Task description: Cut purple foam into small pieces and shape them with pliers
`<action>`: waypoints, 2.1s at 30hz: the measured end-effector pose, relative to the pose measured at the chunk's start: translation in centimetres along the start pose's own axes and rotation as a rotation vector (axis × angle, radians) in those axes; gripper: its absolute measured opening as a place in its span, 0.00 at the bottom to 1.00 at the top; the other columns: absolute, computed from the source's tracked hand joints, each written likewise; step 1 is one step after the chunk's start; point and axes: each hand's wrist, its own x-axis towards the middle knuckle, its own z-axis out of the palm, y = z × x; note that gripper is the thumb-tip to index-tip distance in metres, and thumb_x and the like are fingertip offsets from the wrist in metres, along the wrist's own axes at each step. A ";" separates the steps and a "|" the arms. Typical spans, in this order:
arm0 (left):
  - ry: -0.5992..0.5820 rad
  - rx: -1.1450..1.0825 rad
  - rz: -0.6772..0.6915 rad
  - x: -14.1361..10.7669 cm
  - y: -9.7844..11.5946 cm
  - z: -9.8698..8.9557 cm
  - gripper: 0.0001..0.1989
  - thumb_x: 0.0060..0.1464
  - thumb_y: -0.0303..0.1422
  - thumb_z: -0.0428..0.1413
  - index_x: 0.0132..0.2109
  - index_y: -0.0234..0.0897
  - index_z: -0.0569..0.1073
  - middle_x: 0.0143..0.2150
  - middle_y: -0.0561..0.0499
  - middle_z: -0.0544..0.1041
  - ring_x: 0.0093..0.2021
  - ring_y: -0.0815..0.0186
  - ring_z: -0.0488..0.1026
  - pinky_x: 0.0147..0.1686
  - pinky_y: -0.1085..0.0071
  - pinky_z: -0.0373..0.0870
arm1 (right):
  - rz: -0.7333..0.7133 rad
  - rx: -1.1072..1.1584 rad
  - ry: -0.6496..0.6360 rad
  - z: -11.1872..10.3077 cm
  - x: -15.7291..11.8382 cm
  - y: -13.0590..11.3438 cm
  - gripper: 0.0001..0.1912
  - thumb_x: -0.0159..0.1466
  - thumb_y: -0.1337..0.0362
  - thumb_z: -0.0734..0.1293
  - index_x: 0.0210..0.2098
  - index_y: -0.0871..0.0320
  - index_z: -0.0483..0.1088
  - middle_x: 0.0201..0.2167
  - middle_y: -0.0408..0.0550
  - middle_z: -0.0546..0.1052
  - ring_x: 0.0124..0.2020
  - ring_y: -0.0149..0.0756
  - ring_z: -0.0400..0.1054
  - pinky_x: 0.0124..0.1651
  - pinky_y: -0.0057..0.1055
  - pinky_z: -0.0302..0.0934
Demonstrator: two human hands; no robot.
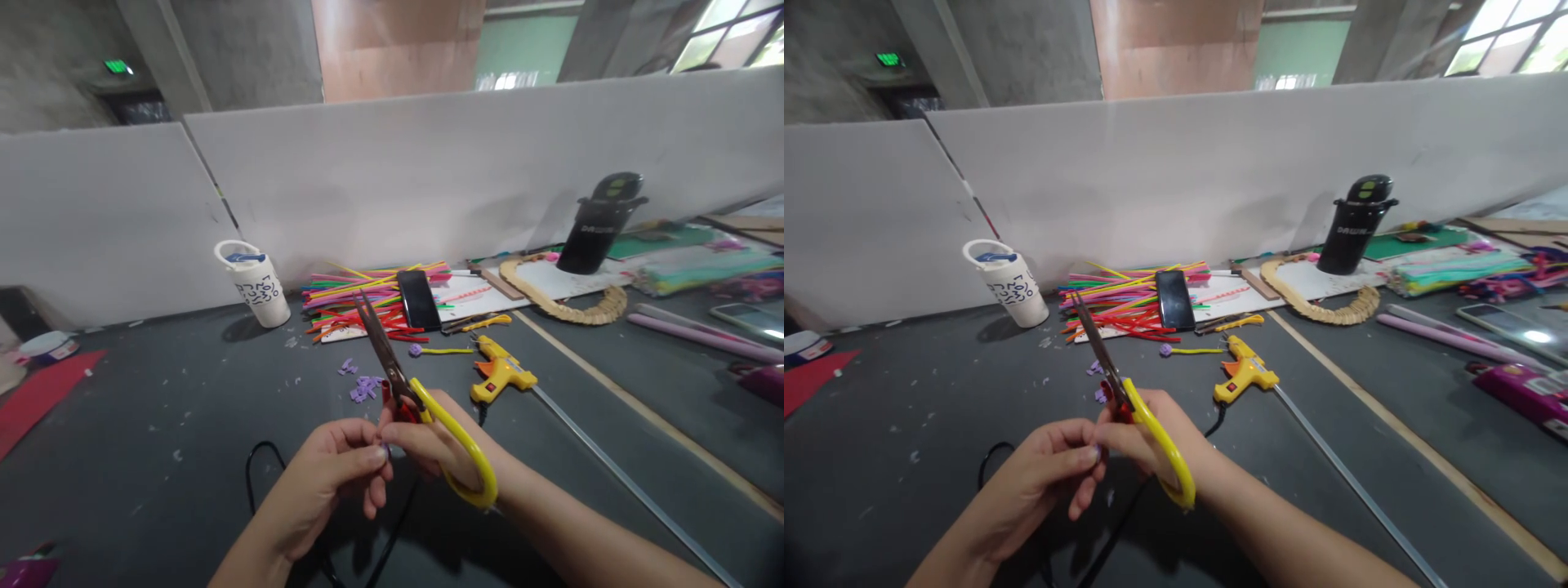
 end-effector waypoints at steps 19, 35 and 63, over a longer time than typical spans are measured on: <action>0.009 -0.060 -0.011 0.1 -0.1 -0.2 0.06 0.47 0.29 0.60 0.27 0.30 0.74 0.22 0.51 0.73 0.16 0.77 0.66 0.15 0.82 0.62 | 0.005 -0.027 -0.026 -0.2 0.1 0.4 0.04 0.57 0.66 0.63 0.26 0.58 0.64 0.13 0.33 0.61 0.12 0.22 0.53 0.14 0.18 0.52; 0.227 0.246 0.119 0.4 0.1 0.2 0.04 0.46 0.30 0.59 0.30 0.33 0.74 0.22 0.53 0.73 0.21 0.72 0.68 0.23 0.76 0.65 | -0.042 -0.213 0.120 0.0 0.6 1.2 0.04 0.52 0.71 0.60 0.23 0.58 0.61 0.17 0.35 0.62 0.18 0.24 0.56 0.23 0.21 0.52; 0.550 -0.010 0.434 -0.1 0.9 0.2 0.05 0.40 0.28 0.62 0.26 0.34 0.73 0.20 0.56 0.73 0.20 0.74 0.67 0.19 0.79 0.64 | -0.120 -0.776 0.183 1.0 -0.1 1.5 0.23 0.53 0.45 0.66 0.37 0.57 0.64 0.26 0.44 0.71 0.26 0.37 0.64 0.28 0.28 0.50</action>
